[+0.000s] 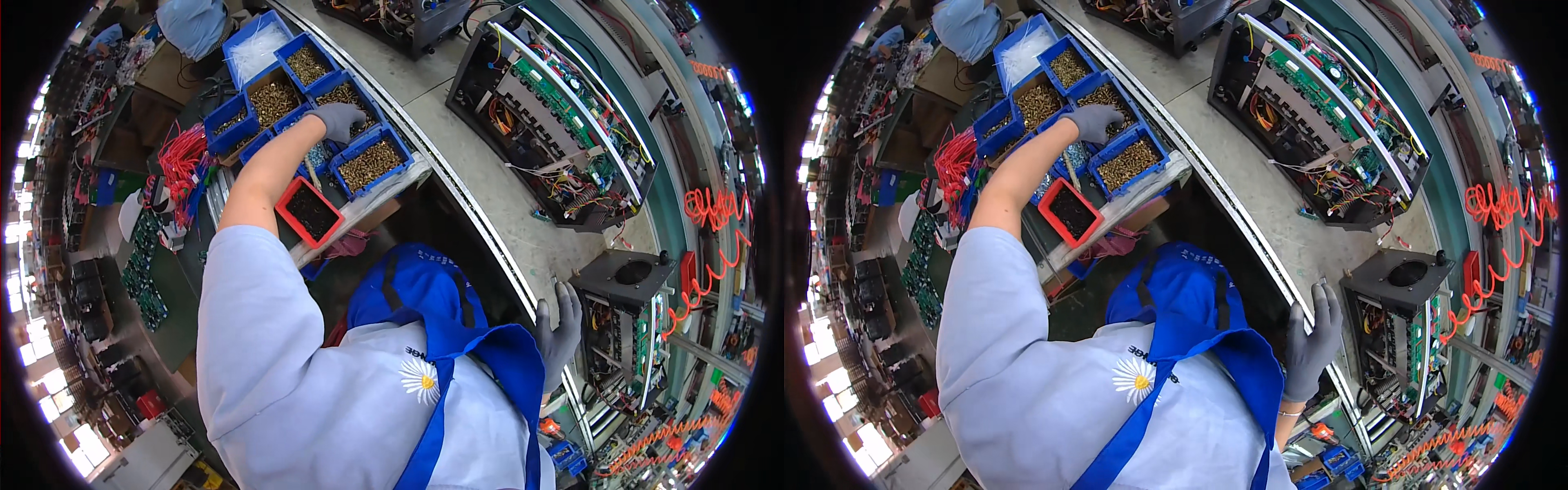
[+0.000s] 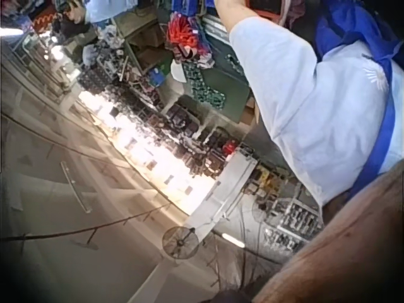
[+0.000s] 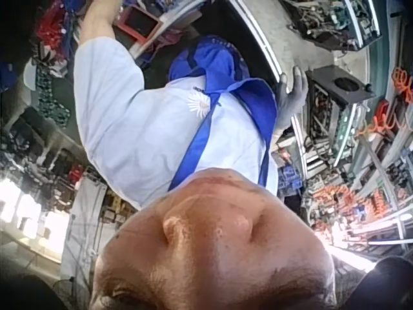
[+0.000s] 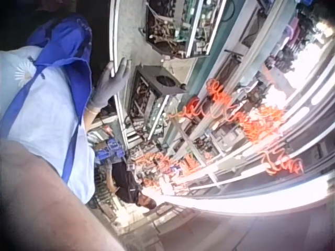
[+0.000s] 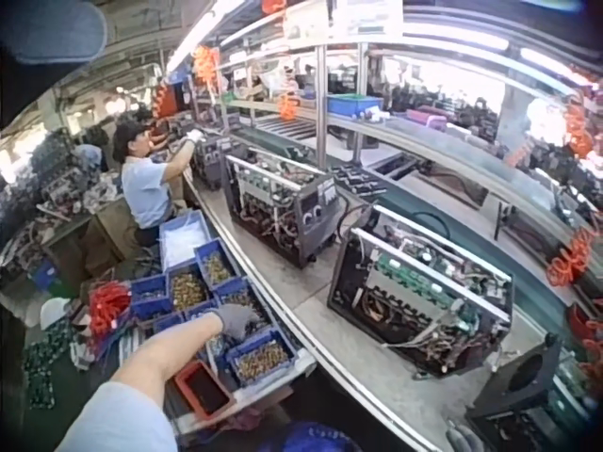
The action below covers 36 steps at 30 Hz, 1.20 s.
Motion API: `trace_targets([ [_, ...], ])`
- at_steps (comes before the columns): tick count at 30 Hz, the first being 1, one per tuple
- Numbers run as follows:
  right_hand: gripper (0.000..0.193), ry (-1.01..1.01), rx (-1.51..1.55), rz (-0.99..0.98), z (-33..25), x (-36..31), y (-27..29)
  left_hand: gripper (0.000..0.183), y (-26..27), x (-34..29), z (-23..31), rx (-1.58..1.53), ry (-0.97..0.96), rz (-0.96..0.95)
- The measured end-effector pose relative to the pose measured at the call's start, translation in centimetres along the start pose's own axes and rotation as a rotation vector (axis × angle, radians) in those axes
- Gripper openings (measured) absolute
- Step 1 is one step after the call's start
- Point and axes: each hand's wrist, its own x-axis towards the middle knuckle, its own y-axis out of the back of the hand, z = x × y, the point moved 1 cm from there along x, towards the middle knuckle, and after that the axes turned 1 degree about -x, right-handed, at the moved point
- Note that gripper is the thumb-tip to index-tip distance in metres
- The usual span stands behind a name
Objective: The person assembles an electronic device on a workbench, using a cordless drill to fasten screws into a circuit board and metal frame. They handle various wires and components, connecting them to the board and securing them within the chassis. The person also uses a pneumatic tool to tighten additional fasteners and organizes the wiring inside the device.
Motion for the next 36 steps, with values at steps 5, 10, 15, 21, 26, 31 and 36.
trace_targets([
  [5, 0.038, 0.016, 0.012, 0.040, -0.6, -0.5, -0.4, 0.028, -1.1, 1.7, -1.3, -0.086, 0.103, 0.153],
  [10, 0.037, 0.008, -0.015, 0.060, -0.6, -0.8, -0.5, 0.023, -0.2, 1.3, -2.3, -0.300, 0.222, 0.161],
  [15, 0.037, 0.005, 0.020, 0.049, -1.3, -0.2, -0.7, 0.025, -1.5, -0.2, -5.9, -1.376, 0.253, 0.263],
  [21, 0.037, 0.098, 0.051, 0.023, -2.4, 1.0, -1.7, 0.029, -3.9, -1.7, -7.9, -1.991, 0.069, 0.306],
  [26, 0.037, 0.145, 0.098, -0.009, -3.6, 2.5, -2.1, 0.020, -1.8, -1.4, -2.1, -2.439, 0.011, 0.167],
  [31, 0.037, 0.192, 0.083, -0.013, -3.2, 2.8, -1.1, 0.019, -1.3, 0.1, -1.4, -2.314, 0.256, 0.351],
  [36, 0.037, 0.165, 0.040, 0.024, -0.1, 0.9, -0.2, 0.037, -2.6, 3.1, -6.4, -1.404, 0.508, 0.388],
])
